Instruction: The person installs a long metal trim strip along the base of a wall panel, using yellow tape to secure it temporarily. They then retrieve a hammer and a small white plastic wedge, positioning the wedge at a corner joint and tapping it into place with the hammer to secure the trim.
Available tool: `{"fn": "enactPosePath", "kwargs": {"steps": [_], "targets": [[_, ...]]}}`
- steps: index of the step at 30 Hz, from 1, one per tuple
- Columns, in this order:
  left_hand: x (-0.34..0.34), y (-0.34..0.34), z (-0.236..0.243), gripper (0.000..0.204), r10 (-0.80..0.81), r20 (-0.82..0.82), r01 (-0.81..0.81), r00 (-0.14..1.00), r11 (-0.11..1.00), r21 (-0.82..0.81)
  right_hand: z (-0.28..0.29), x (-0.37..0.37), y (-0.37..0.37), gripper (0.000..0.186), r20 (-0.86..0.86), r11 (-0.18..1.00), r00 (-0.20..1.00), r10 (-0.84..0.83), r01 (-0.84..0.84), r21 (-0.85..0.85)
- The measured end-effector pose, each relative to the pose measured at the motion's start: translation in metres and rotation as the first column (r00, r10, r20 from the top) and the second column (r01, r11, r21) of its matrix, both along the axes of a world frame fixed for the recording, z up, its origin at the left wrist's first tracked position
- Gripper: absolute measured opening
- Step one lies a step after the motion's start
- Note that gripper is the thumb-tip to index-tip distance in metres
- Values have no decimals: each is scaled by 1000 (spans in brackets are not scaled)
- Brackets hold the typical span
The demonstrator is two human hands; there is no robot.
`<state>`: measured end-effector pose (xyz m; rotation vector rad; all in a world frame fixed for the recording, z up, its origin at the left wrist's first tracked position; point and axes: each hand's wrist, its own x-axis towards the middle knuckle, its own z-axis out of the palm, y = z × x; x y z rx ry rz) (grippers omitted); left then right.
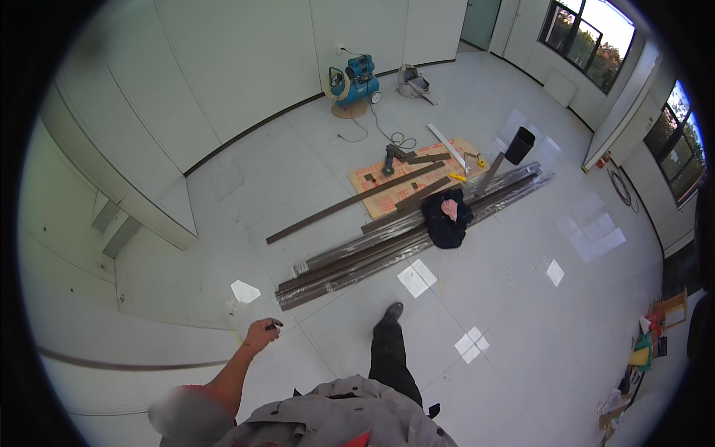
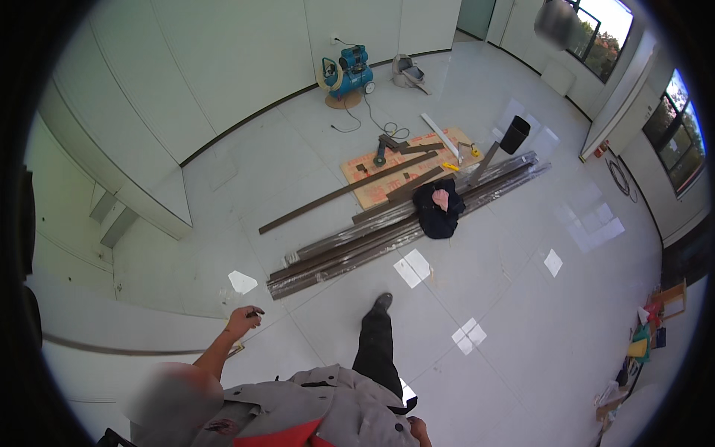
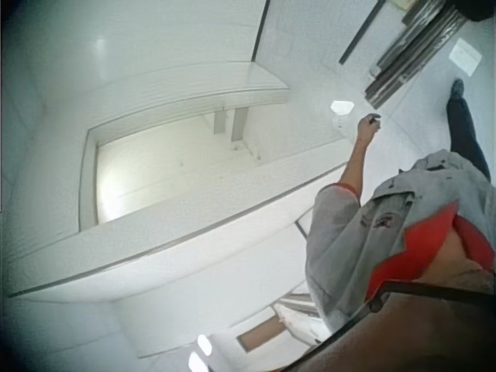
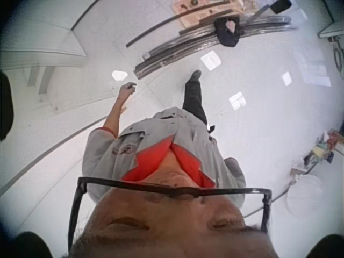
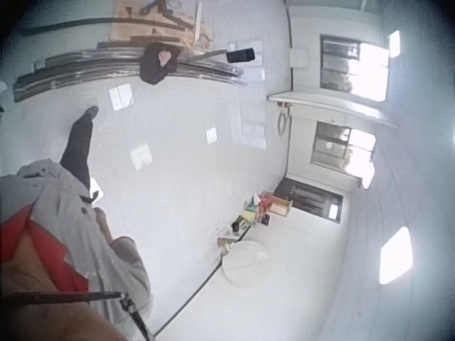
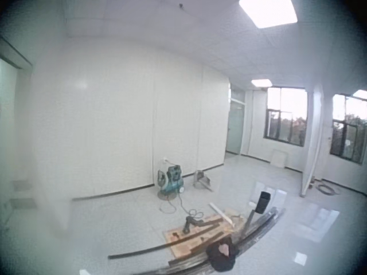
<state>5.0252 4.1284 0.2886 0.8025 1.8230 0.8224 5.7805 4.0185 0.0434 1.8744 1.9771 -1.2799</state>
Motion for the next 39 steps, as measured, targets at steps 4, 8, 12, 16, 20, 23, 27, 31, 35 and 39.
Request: {"fn": "enactPosePath", "kwargs": {"steps": [4, 8, 12, 16, 20, 23, 27, 31, 35, 39], "targets": [[-49, 139, -8, 26, 90, -71, -93, 993, 995, -36, 19, -37, 235, 26, -24, 919, 948, 316, -300, 257], [-99, 112, -8, 26, 279, -61, -285, 958, 922, -261, 147, -209, 501, 22, -249, 819, 782, -572, 530, -219], [-106, 178, -3, 28, 430, -68, -421, 900, 818, -392, 243, -306, 750, 25, -409, 859, 784, -467, 512, 1], [-177, 152, -86, 35, -37, -392, -207, 919, 802, -561, 265, -443, 904, 25, -541, 863, 719, -436, 504, -25], [-296, 298, -95, 30, 34, -332, -221, 942, 810, -542, 225, -524, 974, 21, -459, 908, 821, -340, 414, 67], [-418, 465, -101, 26, 191, -194, -254, 962, 888, -384, 169, -545, 984, 27, -201, 918, 906, -373, 392, 64], [-517, 754, -51, 21, 411, 174, -386, 895, 908, -163, 140, -533, 935, 22, -252, 982, 961, -116, 73, -173], [-580, 993, -16, 27, 194, 77, -188, 978, 979, -77, 134, -607, 969, 23, -28, 636, 731, -682, 574, -516], [-596, 1180, -11, 26, -59, -7, 59, 998, 998, -21, 123, -679, 1100, 26, -123, 829, 869, -479, 402, -390], [-575, 1358, -53, 28, -228, 152, 235, 962, 972, -27, 19, -627, 1226, 24, 182, 984, 981, 67, -96, 153]]}}
